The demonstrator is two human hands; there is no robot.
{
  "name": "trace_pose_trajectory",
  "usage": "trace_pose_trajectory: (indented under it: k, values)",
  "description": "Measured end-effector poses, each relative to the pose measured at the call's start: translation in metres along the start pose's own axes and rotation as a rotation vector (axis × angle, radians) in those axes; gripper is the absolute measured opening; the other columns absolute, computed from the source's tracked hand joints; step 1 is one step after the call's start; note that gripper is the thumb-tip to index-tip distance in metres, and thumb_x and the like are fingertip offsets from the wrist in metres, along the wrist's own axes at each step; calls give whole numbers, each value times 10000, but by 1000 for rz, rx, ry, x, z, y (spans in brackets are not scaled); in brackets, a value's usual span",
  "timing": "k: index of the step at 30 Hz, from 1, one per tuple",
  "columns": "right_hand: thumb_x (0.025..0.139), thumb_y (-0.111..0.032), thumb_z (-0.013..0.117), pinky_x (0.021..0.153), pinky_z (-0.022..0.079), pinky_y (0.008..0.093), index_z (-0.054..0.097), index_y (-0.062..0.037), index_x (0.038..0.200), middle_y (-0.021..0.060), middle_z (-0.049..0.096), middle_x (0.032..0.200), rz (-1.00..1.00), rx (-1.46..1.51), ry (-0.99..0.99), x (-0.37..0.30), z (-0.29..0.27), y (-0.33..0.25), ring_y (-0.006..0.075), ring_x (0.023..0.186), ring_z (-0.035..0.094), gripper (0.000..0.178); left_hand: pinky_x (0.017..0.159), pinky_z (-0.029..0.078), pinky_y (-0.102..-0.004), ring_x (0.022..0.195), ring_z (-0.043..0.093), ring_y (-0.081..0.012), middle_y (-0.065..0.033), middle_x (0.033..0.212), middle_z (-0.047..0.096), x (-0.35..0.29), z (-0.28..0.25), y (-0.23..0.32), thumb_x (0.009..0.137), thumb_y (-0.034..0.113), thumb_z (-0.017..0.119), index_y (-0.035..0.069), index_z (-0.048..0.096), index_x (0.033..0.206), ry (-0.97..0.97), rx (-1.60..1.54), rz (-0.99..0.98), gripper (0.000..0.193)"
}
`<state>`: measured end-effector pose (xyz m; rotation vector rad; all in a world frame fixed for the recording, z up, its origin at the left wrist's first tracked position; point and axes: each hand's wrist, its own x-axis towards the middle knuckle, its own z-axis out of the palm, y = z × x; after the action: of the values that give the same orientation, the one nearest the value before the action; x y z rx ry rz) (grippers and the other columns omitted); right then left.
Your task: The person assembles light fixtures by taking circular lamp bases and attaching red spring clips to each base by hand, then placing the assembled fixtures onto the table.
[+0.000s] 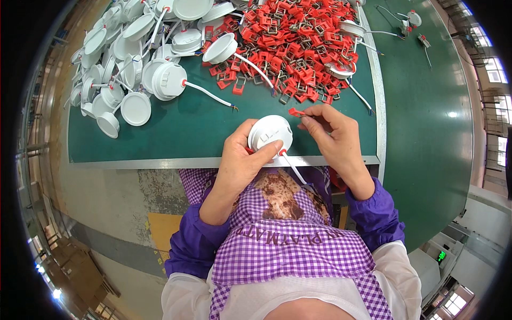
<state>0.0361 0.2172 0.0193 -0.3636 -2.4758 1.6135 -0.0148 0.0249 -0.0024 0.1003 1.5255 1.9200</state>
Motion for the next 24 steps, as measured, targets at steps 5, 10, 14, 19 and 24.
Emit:
trace_pose_trajectory:
  k: [5,10,14,19,24]
  values:
    - [837,-43,677,601,511,362,648,-25,938,138,651,803,-258,-392,60,-7,7,-10,301,696,656,107,680,548,-235,820,648,-90,-62,964,673,4,3,-1,850,77,729,-8,586,1110,54,35,33,309]
    - [830,-38,686,618,516,379,652,-14,946,144,655,809,-279,-333,30,-14,11,-22,320,711,657,124,682,512,-239,805,620,-79,-47,923,665,5,5,-3,842,87,739,-7,602,1078,115,118,124,289]
    - [840,-26,677,620,521,367,655,-1,957,148,661,814,-202,-204,-8,-16,13,-20,301,709,667,122,700,515,-247,823,617,-81,-41,921,661,4,7,-4,844,85,740,-5,604,1074,91,166,199,282]
    - [833,-31,688,602,520,366,655,1,957,148,659,802,-231,-232,29,-18,19,-21,302,691,664,132,713,509,-246,836,608,-78,-36,924,657,3,11,-12,854,76,735,3,606,1080,106,40,234,271]
    - [808,-28,709,567,508,374,638,-15,920,137,640,772,-317,-394,83,-18,19,-19,308,665,646,134,724,502,-255,830,601,-78,-21,941,656,7,8,-20,857,76,732,17,613,1085,90,90,321,264]
